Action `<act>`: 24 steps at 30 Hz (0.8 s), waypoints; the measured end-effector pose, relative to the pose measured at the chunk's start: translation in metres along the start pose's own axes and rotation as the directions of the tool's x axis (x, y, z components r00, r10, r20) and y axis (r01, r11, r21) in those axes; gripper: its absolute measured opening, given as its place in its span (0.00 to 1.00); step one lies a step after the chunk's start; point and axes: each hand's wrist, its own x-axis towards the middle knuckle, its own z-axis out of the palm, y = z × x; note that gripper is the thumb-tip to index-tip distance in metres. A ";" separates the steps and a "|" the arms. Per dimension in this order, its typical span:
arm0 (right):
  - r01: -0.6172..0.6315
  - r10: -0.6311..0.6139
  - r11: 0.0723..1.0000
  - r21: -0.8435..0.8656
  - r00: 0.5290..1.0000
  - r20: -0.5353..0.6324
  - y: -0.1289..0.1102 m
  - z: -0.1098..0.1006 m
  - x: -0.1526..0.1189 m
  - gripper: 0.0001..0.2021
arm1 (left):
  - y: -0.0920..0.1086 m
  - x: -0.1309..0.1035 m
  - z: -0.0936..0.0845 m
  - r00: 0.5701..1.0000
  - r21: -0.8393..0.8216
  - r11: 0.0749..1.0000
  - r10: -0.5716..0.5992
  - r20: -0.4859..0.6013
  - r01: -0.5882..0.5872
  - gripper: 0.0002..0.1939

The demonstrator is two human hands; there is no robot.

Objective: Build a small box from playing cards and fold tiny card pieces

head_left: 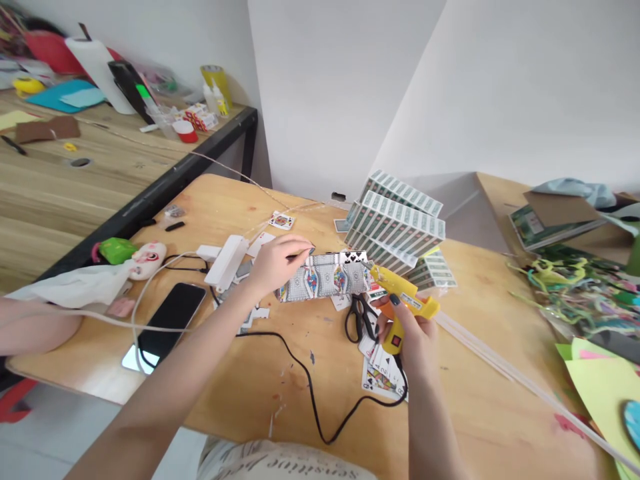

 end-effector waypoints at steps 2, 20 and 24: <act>-0.004 0.004 1.000 -0.029 1.000 0.019 -0.001 0.002 0.002 0.15 | -0.001 -0.008 0.002 0.990 0.125 0.990 0.075 -0.118 -0.060 0.11; 0.061 0.033 0.895 -0.441 0.979 0.201 -0.020 0.049 0.017 0.18 | 0.001 -0.049 0.007 0.987 0.029 0.999 -0.023 -0.158 0.028 0.29; 0.053 0.051 0.880 -0.471 0.977 0.205 -0.020 0.054 0.020 0.18 | -0.006 -0.051 0.018 0.971 -0.253 0.953 -0.204 -0.127 0.167 0.34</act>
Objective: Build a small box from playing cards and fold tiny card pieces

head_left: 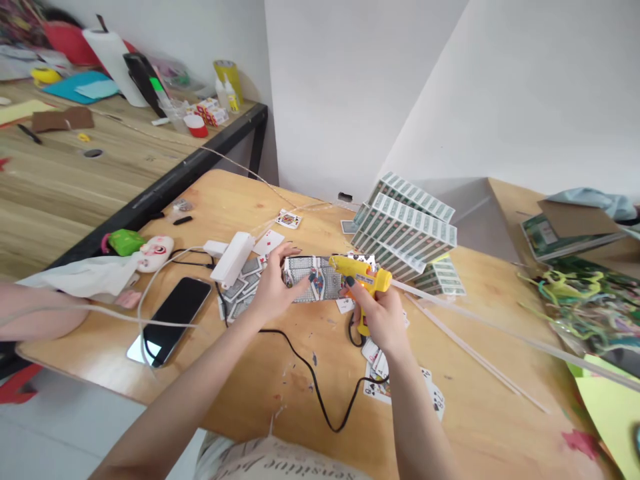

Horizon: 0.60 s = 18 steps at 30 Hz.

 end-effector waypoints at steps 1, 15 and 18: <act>-0.004 0.004 1.000 -0.007 1.000 0.004 0.000 0.000 0.001 0.18 | -0.002 0.000 0.001 1.000 -0.036 0.999 -0.024 0.011 0.024 0.33; -0.006 0.007 0.999 -0.048 1.000 0.030 -0.007 0.004 0.003 0.15 | 0.000 0.001 -0.002 0.988 -0.013 0.990 -0.137 0.075 0.138 0.23; -0.003 0.006 0.996 -0.093 1.000 0.025 -0.006 0.004 0.003 0.14 | 0.001 0.000 -0.002 0.989 -0.004 0.991 -0.131 0.069 0.131 0.22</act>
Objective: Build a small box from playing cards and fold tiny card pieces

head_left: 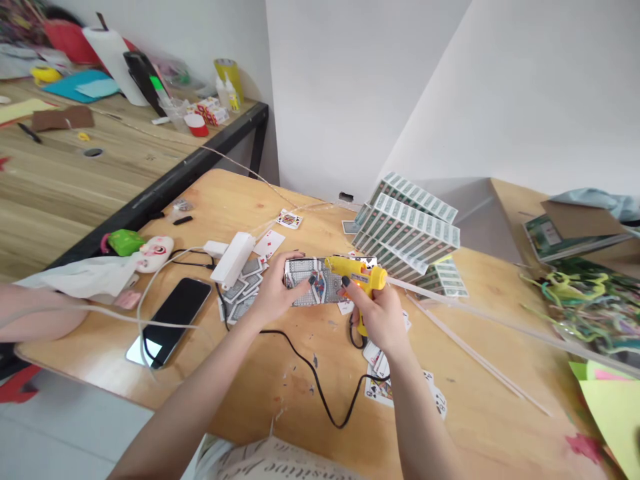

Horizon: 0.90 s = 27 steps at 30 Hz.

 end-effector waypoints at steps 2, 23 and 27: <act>0.003 -0.003 0.999 -0.033 1.000 -0.007 0.001 0.000 0.000 0.15 | 0.000 -0.001 0.000 1.000 0.004 1.000 0.006 -0.004 -0.006 0.22; -0.001 0.007 0.991 0.135 0.999 -0.043 0.009 0.005 0.005 0.18 | 0.001 0.004 0.002 0.999 -0.035 0.998 -0.045 -0.016 0.045 0.22; -0.010 0.014 0.991 0.133 0.999 -0.034 0.011 0.007 0.007 0.19 | 0.003 0.005 0.001 0.998 -0.018 0.998 -0.061 -0.017 0.061 0.22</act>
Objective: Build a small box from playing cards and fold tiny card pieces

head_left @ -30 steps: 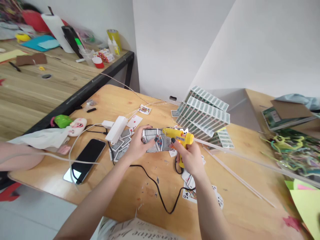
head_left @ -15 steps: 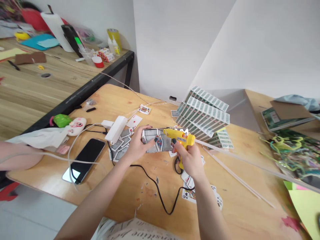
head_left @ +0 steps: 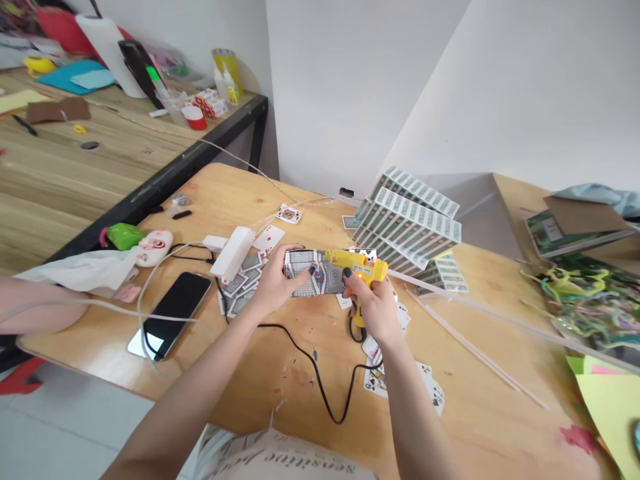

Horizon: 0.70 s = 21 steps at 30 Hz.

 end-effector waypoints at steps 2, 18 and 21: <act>-0.011 0.011 1.000 0.003 1.000 -0.003 0.003 0.001 0.001 0.19 | 0.000 0.000 0.000 1.000 0.001 1.000 -0.010 0.002 0.010 0.22; 0.039 -0.038 0.999 0.016 0.997 -0.074 0.009 0.005 -0.002 0.20 | -0.002 0.005 0.002 1.000 -0.021 1.000 -0.016 -0.008 0.015 0.21; 0.005 -0.003 0.999 0.039 0.998 -0.064 0.011 0.008 -0.002 0.19 | -0.002 0.006 0.002 1.000 -0.015 1.000 -0.023 -0.021 0.022 0.20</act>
